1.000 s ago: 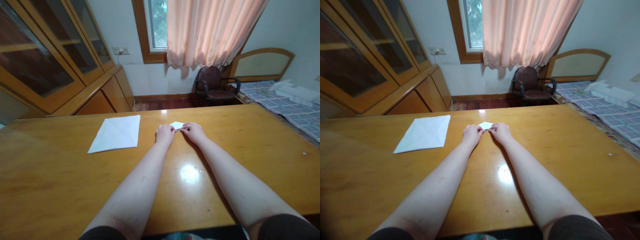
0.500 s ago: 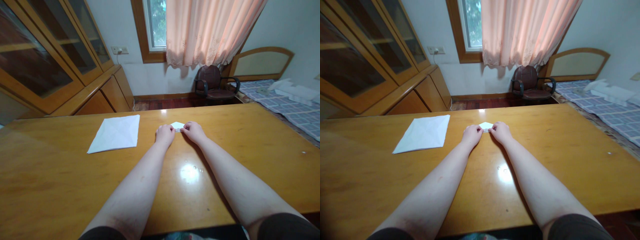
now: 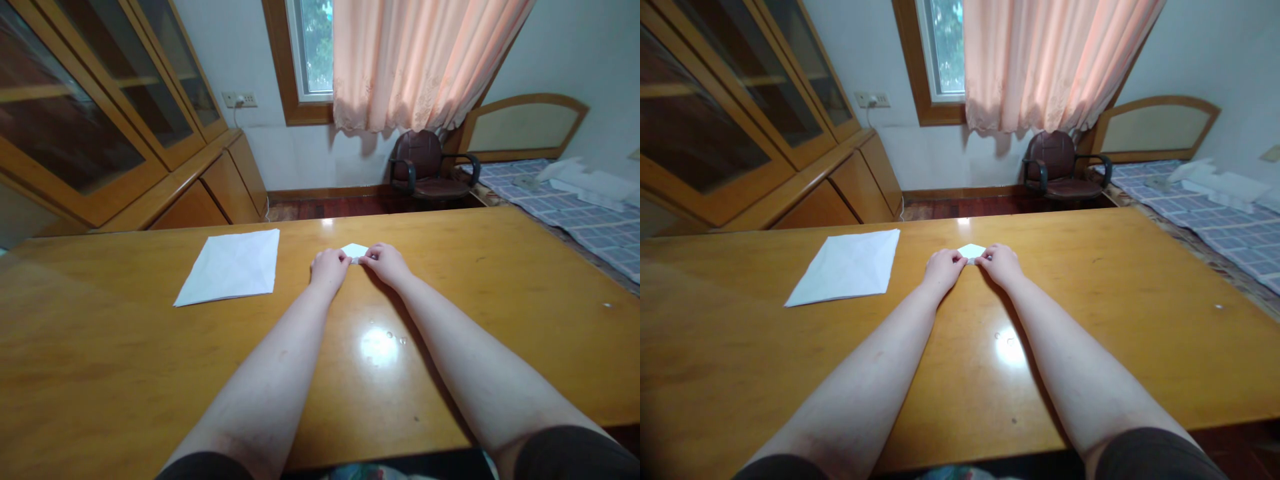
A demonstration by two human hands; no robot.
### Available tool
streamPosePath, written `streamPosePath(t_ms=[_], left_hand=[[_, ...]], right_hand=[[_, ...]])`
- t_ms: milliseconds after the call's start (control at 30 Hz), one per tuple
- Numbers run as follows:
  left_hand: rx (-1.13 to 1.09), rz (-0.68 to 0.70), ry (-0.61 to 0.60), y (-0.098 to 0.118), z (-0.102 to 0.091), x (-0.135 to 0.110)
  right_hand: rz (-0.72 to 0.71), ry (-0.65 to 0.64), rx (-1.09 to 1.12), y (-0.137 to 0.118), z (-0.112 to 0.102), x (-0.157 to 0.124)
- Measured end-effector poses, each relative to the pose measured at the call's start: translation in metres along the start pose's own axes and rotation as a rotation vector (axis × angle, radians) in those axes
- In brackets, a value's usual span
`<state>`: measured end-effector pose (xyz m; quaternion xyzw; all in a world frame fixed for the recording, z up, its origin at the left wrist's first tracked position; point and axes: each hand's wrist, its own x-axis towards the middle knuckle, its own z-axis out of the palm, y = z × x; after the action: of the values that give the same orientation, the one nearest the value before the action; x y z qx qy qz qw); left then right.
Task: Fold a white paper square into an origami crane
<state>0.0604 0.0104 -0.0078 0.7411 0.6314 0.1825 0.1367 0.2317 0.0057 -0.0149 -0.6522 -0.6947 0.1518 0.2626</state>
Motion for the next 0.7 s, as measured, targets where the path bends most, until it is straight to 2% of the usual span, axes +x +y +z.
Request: streamPosePath(t_ms=[300,700], left_hand=[[-0.073,-0.026,-0.028,0.0004,-0.0014,0.0022],[-0.066,-0.021,-0.027,-0.0024,0.0015,0.0045]], right_hand=[[0.017,0.016,0.029,0.0021,0.0024,0.0009],[0.034,0.029,0.044,0.0019,0.0023,0.0019]])
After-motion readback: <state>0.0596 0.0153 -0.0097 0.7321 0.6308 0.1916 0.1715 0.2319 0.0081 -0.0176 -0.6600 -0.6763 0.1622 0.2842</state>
